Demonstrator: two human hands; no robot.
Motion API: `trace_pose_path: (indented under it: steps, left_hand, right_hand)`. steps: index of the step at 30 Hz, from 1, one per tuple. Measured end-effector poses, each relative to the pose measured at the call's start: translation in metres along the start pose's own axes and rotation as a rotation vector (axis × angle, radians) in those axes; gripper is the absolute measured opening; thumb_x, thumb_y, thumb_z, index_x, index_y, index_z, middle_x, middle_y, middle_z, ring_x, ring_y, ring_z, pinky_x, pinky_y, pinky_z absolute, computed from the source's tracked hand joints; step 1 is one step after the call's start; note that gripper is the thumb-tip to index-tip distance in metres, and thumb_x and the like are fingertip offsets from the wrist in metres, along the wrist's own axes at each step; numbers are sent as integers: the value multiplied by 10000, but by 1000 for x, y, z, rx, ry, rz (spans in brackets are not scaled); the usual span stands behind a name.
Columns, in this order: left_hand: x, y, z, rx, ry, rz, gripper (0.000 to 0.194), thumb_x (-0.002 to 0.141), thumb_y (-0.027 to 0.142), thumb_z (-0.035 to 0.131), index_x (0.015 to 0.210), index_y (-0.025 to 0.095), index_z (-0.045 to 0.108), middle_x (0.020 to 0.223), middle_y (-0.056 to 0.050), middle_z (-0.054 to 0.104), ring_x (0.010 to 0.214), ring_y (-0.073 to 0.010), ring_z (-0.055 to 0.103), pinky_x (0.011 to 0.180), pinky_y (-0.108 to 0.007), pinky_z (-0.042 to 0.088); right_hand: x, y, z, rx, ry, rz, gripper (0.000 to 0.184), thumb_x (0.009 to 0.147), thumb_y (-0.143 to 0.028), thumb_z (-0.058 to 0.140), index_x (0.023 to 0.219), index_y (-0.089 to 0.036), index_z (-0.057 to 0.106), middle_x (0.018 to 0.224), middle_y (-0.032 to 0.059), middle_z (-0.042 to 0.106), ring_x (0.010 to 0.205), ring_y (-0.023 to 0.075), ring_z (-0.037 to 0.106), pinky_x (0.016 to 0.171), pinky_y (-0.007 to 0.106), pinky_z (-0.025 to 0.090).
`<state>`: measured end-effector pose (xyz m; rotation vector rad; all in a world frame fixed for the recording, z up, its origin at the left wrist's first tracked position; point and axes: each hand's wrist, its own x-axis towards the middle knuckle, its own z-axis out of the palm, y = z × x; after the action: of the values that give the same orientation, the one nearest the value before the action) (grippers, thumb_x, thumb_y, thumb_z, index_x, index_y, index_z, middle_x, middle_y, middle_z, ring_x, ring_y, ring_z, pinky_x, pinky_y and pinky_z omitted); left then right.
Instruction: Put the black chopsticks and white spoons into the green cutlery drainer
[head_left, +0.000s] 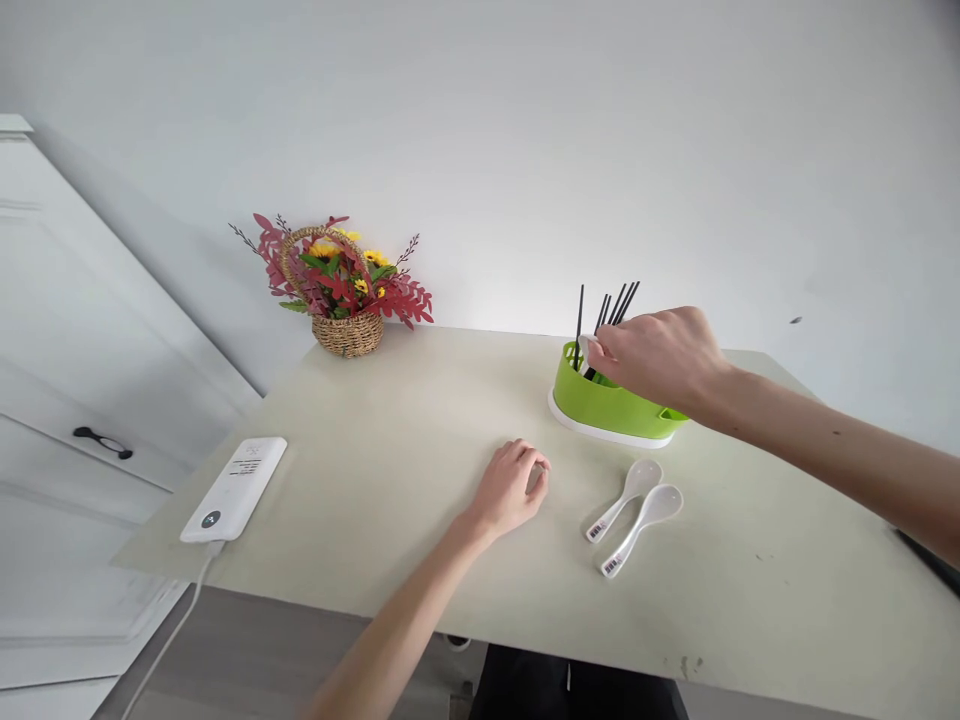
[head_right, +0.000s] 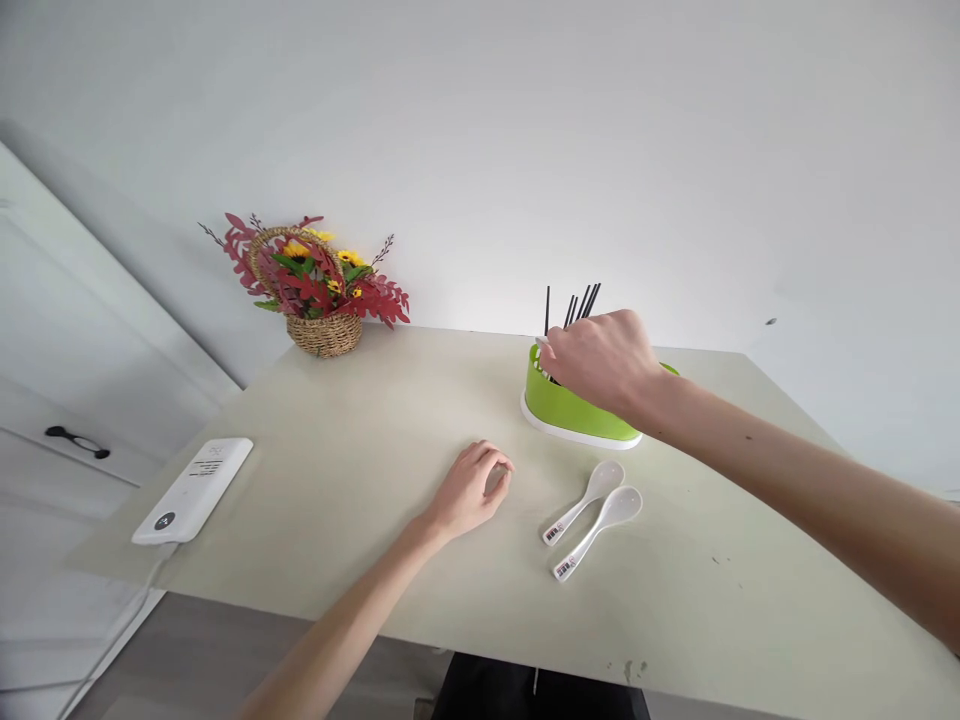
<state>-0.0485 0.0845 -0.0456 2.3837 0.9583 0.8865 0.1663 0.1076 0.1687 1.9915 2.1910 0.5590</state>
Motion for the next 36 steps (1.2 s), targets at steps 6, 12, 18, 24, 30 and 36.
trace_pose_path:
  steps: [6,12,18,24,30,36]
  left_hand:
    - [0,0,1,5,-7,-4,96,972,158,553,995,237,602,1037,-65,656,1019,-239,640,972,-428,524]
    - [-1,-1,1,-2,-10,-14,99,967,158,561,1001,237,608,1056,-69,658,1019,-237,644,981,-426,524]
    - [-1,-1,1,-2,-13,-12,94,964,161,563,1000,236,607,1050,-70,657,1025,-241,644,978,-428,526]
    - [0,-1,0,-1,-18,-12,90,971,164,556,994,236,605,1048,-71,662,1024,-240,641,981,-431,523]
    - [0,-1,0,4,-21,-16,113,963,148,547,999,235,610,1057,-71,658,1021,-238,641,984,-435,529]
    - [1,0,-1,0,-11,-9,128,962,136,550,992,244,612,1042,-64,659,1016,-235,644,975,-424,533]
  right_hand:
    - [14,-16,1,-49,-61,-76,487,1063,-330,365,752,-163,701,733,153,701,709,274,694,653,339,302]
    - [28,-26,10,-58,-89,-111,464,1040,-273,380,785,-136,741,815,190,728,782,303,706,681,346,322]
    - [39,-28,15,-34,-112,-88,445,1015,-257,389,841,-116,774,827,213,729,821,322,714,694,356,350]
    - [49,-23,20,3,-129,-54,501,1042,-338,357,838,-125,763,865,198,726,794,299,702,683,346,359]
    - [54,-16,29,115,-76,-55,511,1046,-428,368,806,-172,740,815,159,714,737,275,679,659,339,368]
    - [34,-9,23,298,10,-8,528,1054,-519,354,756,-234,684,686,70,684,662,237,623,637,334,344]
